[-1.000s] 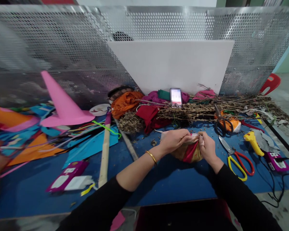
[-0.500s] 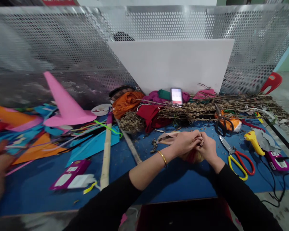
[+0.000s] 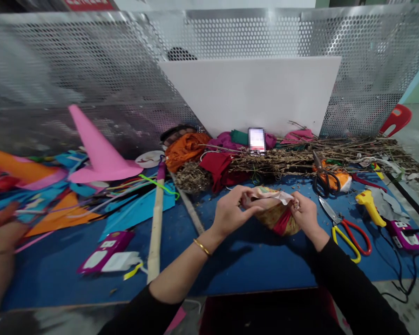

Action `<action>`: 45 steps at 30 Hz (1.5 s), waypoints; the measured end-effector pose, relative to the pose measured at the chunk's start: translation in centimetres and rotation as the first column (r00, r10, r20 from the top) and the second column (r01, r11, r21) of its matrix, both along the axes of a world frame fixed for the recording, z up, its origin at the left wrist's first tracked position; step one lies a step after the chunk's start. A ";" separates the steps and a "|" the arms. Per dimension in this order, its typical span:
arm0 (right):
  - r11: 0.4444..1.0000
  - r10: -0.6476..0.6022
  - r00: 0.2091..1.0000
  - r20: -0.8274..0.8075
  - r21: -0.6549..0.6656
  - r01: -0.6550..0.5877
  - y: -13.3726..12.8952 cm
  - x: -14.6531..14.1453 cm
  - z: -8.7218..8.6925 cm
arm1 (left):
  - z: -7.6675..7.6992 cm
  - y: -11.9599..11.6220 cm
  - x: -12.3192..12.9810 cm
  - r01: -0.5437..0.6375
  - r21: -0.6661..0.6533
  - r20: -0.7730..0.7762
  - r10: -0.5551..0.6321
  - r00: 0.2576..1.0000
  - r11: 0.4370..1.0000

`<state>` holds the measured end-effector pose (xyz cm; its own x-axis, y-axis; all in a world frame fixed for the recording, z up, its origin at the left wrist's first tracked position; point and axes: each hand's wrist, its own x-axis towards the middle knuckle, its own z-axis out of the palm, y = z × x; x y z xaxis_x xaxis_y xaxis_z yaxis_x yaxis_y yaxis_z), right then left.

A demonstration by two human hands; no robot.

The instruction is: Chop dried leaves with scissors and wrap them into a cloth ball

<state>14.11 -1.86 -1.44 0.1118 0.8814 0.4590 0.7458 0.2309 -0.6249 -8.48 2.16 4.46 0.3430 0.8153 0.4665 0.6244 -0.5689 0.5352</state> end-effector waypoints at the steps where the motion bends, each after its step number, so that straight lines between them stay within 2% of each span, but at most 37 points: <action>1: 1.000 -0.004 1.000 0.003 0.001 0.004 0.0 0.0 0.0 | -0.7 0.1 -0.6 -0.080 -0.039 0.091 0.083 0.992 0.996; 3: 1.000 -0.005 1.000 0.000 0.000 0.005 -0.1 0.1 0.0 | -2.2 0.4 -1.3 -0.214 -0.181 0.261 0.257 0.931 0.960; 4: 1.000 -0.004 1.000 -0.003 -0.001 0.004 -0.1 0.1 0.0 | -2.8 0.6 -1.5 -0.207 -0.291 0.313 0.298 0.902 0.934; 7: 1.000 -0.007 1.000 -0.006 -0.001 0.007 -0.1 0.2 0.1 | -3.9 1.3 -1.9 -0.029 -0.595 0.359 0.298 0.884 0.803; 9: 1.000 -0.008 1.000 0.008 0.001 0.008 -0.1 0.5 0.2 | -3.6 1.7 -2.3 0.038 -0.693 0.345 0.284 0.895 0.720; 10: 1.000 -0.004 1.000 0.020 0.003 0.004 -0.1 0.7 0.4 | -3.2 1.9 -2.5 0.039 -0.709 0.336 0.288 0.897 0.704; 12: 1.000 0.022 0.998 0.051 0.006 -0.022 -0.1 1.3 0.8 | -1.8 2.4 -3.1 0.011 -0.687 0.331 0.300 0.894 0.726; 15: 0.997 0.073 0.993 0.088 0.007 -0.074 -0.2 2.2 1.3 | 0.5 2.9 -3.7 -0.056 -0.568 0.277 0.254 0.927 0.821; 17: 0.996 0.088 0.988 0.127 0.017 -0.091 -0.3 2.5 1.6 | 1.6 3.1 -3.5 -0.095 -0.474 0.142 0.183 0.973 0.875; 20: 0.994 0.082 0.975 0.209 0.048 -0.094 -0.3 2.6 1.8 | 2.2 3.1 -2.6 -0.103 -0.396 -0.048 0.091 0.995 0.913; 22: 0.995 0.066 0.972 0.225 0.060 -0.082 -0.4 2.6 1.9 | 2.0 3.0 -2.2 -0.097 -0.391 -0.065 0.077 0.995 0.916; 24: 0.996 0.039 0.976 0.214 0.065 -0.054 -0.4 2.7 1.9 | 1.4 3.1 -2.6 -0.144 -0.369 -0.070 0.127 0.989 0.918; 26: 0.998 0.000 0.979 0.203 0.065 -0.014 -0.3 2.9 2.0 | 0.5 3.4 -3.6 -0.267 -0.294 -0.191 0.217 0.957 0.918; 27: 0.998 -0.020 0.979 0.201 0.064 0.007 -0.3 3.0 2.0 | -0.1 3.6 -4.2 -0.332 -0.242 -0.308 0.252 0.917 0.912; 28: 0.998 -0.038 0.979 0.201 0.062 0.026 -0.3 3.0 2.0 | -0.8 3.8 -4.9 -0.402 -0.211 -0.432 0.283 0.856 0.891; 30: 0.997 -0.058 0.976 0.209 0.056 0.047 -0.2 3.1 2.0 | -2.5 4.3 -6.0 -0.508 -0.254 -0.588 0.286 0.757 0.823; 32: 0.997 -0.063 0.973 0.223 0.053 0.052 -0.1 3.1 1.9 | -4.1 4.7 -6.3 -0.542 -0.297 -0.609 0.281 0.741 0.786; 34: 0.997 -0.065 0.971 0.232 0.047 0.056 -0.1 3.1 1.8 | -5.4 5.0 -5.9 -0.521 -0.296 -0.568 0.291 0.770 0.800; 37: 0.997 -0.074 0.973 0.217 0.041 0.067 -0.1 3.0 1.8 | -6.1 5.2 -4.5 -0.365 -0.264 -0.478 0.208 0.853 0.893; 40: 0.996 -0.088 0.976 0.200 0.034 0.082 -0.2 3.1 2.0 | -5.4 5.1 -4.0 -0.228 -0.264 -0.425 0.099 0.900 0.937; 45: 0.997 -0.082 0.980 0.183 0.027 0.078 -0.2 3.1 2.1 | -4.1 3.9 -7.0 -0.233 -0.249 -0.372 0.130 0.919 0.940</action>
